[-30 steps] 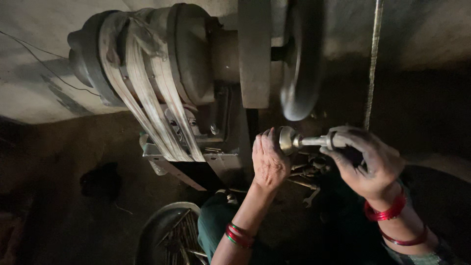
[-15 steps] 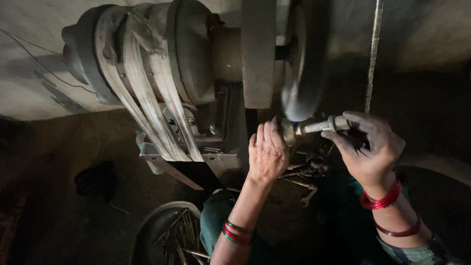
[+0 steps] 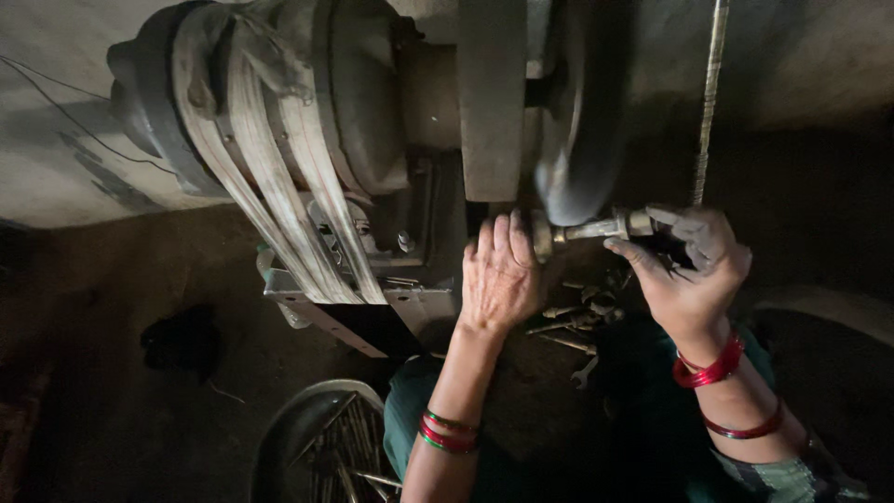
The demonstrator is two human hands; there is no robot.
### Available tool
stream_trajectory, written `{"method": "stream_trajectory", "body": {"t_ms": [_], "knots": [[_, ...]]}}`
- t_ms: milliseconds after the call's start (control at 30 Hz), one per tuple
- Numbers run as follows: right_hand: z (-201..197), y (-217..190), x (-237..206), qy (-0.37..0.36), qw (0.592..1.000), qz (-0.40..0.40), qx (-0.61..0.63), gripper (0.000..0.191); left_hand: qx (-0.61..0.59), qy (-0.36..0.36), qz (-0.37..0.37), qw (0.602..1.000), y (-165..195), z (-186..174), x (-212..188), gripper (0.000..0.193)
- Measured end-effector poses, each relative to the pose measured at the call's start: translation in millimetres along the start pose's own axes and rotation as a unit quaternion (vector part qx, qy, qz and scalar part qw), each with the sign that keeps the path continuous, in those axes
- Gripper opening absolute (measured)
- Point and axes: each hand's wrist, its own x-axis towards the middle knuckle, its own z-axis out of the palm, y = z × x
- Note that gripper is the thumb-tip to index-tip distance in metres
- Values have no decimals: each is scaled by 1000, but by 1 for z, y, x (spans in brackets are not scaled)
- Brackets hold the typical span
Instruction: The person sits on the floor and holds a metal valve-like component against a spinning grinding wheel, rotating and repositioning the part by hand to grind and smooth its surfaces. They repeatedly turn the part over and grind different sides, then handle the finished piece.
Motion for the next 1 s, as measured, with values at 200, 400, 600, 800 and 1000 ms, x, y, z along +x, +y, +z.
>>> {"method": "stream_trajectory", "body": {"t_ms": [200, 400, 600, 800, 1000], "knots": [[2, 1, -9, 8, 1000, -3, -4, 46, 24, -3, 31, 999, -11, -2, 1, 60], [-3, 2, -17, 48, 995, -83, 5, 55, 31, 44, 85, 995, -12, -16, 5, 63], [-3, 4, -16, 52, 992, -100, -49, 56, 2, 1, 59, 998, -12, -14, 9, 64], [1, 5, -16, 39, 998, -32, 28, 46, 43, -14, 64, 997, -18, -4, 6, 51], [2, 10, -12, 28, 999, -21, 14, 44, -16, -55, 40, 998, -18, 0, 9, 55]]}}
